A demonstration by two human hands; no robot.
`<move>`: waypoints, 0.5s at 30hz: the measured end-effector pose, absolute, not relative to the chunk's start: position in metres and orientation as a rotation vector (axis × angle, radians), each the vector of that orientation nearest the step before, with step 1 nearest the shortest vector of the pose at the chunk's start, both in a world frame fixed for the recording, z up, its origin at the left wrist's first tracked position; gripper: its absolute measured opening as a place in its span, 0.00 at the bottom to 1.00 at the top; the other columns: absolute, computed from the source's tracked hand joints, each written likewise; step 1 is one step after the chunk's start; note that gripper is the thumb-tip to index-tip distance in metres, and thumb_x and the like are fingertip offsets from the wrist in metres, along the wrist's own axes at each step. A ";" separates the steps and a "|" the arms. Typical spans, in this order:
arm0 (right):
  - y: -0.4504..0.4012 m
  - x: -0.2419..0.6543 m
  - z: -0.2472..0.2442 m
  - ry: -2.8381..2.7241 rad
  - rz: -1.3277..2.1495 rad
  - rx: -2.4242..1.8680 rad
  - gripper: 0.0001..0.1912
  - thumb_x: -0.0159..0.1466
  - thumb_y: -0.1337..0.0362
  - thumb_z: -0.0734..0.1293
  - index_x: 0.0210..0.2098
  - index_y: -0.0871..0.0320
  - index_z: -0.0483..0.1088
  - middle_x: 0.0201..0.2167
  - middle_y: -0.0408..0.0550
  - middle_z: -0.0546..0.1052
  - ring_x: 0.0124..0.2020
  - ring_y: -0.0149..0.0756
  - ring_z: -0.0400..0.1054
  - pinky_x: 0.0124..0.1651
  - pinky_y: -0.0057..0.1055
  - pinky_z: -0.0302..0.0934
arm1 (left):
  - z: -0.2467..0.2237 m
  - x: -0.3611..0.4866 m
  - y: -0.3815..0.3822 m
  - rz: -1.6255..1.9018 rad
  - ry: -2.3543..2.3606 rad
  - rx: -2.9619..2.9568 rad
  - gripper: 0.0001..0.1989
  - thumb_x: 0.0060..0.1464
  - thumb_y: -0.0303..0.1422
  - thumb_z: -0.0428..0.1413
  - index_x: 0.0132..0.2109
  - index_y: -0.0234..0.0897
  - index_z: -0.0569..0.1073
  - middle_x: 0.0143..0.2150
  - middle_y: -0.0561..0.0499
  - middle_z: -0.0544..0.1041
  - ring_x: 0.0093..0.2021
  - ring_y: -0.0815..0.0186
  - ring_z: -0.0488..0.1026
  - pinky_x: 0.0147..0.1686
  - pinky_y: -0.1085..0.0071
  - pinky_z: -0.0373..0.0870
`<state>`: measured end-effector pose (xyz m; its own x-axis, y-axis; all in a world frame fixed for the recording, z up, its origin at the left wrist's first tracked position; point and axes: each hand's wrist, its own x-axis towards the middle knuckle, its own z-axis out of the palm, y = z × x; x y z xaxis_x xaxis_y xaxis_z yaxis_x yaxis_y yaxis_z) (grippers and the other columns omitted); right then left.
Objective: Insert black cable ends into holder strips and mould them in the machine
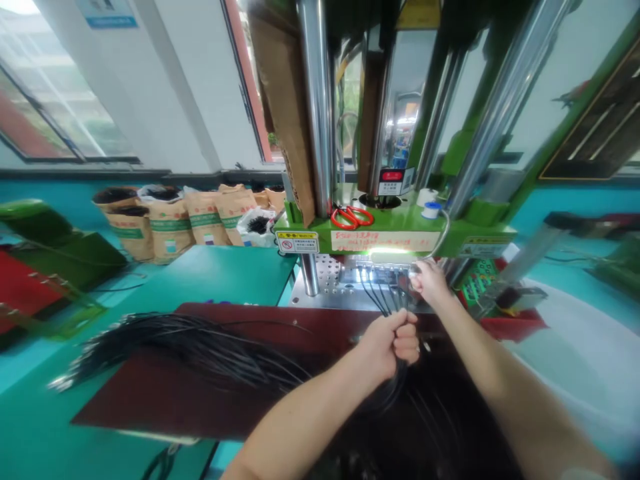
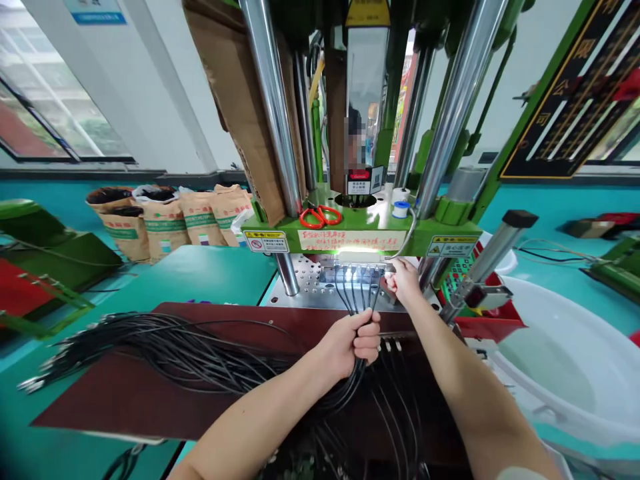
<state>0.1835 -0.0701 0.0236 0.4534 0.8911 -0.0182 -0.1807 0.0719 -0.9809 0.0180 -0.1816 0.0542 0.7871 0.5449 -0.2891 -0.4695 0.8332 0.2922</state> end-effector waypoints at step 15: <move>-0.125 0.175 0.014 -0.725 0.893 -1.231 0.04 0.52 0.64 0.63 0.28 0.57 0.64 0.08 0.34 0.60 0.07 0.21 0.47 0.09 0.18 0.41 | 0.066 -0.058 -0.302 0.445 0.266 0.500 0.15 0.52 0.40 0.54 0.25 0.36 0.62 0.13 0.61 0.49 0.12 0.78 0.42 0.11 0.79 0.37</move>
<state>0.1754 -0.1250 0.0136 0.4810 0.8767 -0.0038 -0.1761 0.0924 -0.9800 -0.0582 -0.3024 0.0655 0.8712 0.4715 -0.1367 -0.3442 0.7852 0.5148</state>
